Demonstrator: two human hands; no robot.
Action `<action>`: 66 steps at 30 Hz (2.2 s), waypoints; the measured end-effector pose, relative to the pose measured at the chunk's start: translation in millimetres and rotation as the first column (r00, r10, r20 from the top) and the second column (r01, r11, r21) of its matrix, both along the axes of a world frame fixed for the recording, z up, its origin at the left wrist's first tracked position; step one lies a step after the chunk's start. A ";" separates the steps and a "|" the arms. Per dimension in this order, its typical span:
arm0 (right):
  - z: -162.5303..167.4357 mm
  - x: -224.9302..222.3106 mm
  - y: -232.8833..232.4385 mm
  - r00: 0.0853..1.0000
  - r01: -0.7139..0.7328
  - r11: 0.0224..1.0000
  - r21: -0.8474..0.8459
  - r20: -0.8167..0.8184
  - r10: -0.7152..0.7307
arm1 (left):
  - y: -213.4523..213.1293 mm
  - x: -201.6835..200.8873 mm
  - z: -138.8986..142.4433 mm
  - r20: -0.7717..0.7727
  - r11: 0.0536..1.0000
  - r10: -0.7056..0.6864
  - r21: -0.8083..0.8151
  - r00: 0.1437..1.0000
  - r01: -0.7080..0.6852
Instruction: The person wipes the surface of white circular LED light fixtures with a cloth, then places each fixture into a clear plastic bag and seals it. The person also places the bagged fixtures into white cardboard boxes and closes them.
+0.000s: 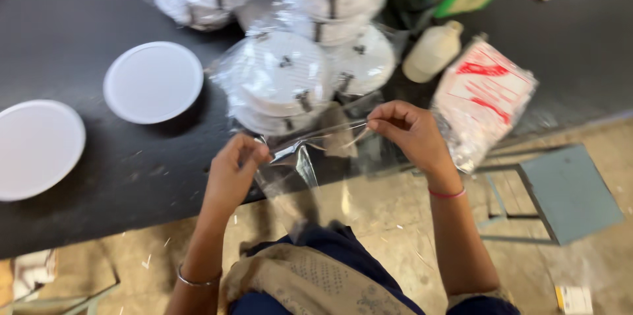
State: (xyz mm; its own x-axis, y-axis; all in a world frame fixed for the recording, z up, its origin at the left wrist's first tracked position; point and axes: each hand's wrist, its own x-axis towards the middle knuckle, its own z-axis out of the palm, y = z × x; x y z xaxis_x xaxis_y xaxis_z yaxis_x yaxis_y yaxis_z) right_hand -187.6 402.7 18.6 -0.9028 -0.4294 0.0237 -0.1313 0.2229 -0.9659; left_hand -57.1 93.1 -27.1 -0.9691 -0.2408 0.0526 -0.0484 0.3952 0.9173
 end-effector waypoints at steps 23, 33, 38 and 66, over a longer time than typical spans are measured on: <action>-7.0 156.7 -297.4 0.806 -0.461 0.853 0.243 -0.288 0.518 | -147.4 173.9 12.7 -0.377 0.859 0.510 0.176 0.773 -0.481; -46.6 213.8 -333.5 0.912 -0.248 0.964 0.094 -0.312 0.265 | -193.7 253.6 -23.6 -0.263 0.772 0.630 0.318 0.731 -0.551; -57.8 236.5 -356.7 0.938 -0.155 0.965 0.213 -0.276 0.212 | -204.8 273.3 -34.4 -0.213 0.757 0.649 0.281 0.730 -0.590; -147.3 213.6 -336.9 0.166 -0.539 0.241 -0.807 0.178 0.970 | -268.1 235.0 -86.7 -0.477 0.613 0.020 0.700 0.879 0.366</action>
